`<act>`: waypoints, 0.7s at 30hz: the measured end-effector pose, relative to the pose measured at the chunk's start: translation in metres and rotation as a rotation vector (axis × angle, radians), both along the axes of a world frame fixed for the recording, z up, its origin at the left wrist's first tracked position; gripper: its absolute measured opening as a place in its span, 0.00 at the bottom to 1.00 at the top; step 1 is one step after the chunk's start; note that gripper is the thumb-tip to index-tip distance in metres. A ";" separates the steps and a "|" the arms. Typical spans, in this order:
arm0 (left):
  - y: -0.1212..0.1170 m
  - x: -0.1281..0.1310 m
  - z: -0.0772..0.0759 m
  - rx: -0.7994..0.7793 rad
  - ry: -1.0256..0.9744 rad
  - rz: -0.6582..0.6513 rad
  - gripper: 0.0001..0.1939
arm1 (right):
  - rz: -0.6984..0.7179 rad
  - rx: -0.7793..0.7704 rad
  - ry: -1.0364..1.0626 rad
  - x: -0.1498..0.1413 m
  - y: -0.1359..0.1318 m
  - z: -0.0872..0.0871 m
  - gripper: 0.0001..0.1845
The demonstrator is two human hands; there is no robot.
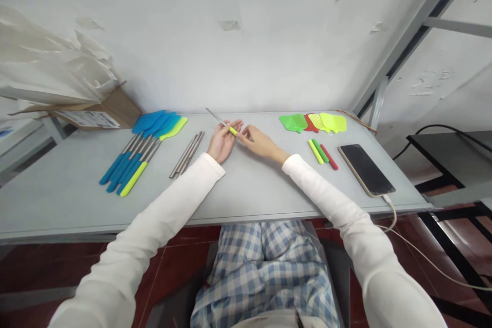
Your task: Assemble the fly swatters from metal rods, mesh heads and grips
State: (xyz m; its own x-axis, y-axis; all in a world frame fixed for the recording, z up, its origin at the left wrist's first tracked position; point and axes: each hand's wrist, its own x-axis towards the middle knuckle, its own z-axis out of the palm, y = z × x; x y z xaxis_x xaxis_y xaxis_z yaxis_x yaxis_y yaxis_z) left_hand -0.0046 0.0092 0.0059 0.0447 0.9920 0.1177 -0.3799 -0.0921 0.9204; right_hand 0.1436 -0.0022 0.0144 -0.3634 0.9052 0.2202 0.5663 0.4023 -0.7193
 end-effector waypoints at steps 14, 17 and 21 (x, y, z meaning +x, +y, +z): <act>0.006 -0.019 0.010 -0.140 -0.045 0.044 0.34 | 0.099 0.214 -0.607 -0.012 -0.022 -0.008 0.21; 0.011 -0.025 0.011 -0.213 -0.102 0.006 0.33 | 0.114 0.231 -0.699 -0.016 -0.028 -0.004 0.24; 0.012 -0.030 0.018 -0.310 -0.188 -0.028 0.30 | 0.084 0.221 -0.720 -0.022 -0.043 0.000 0.26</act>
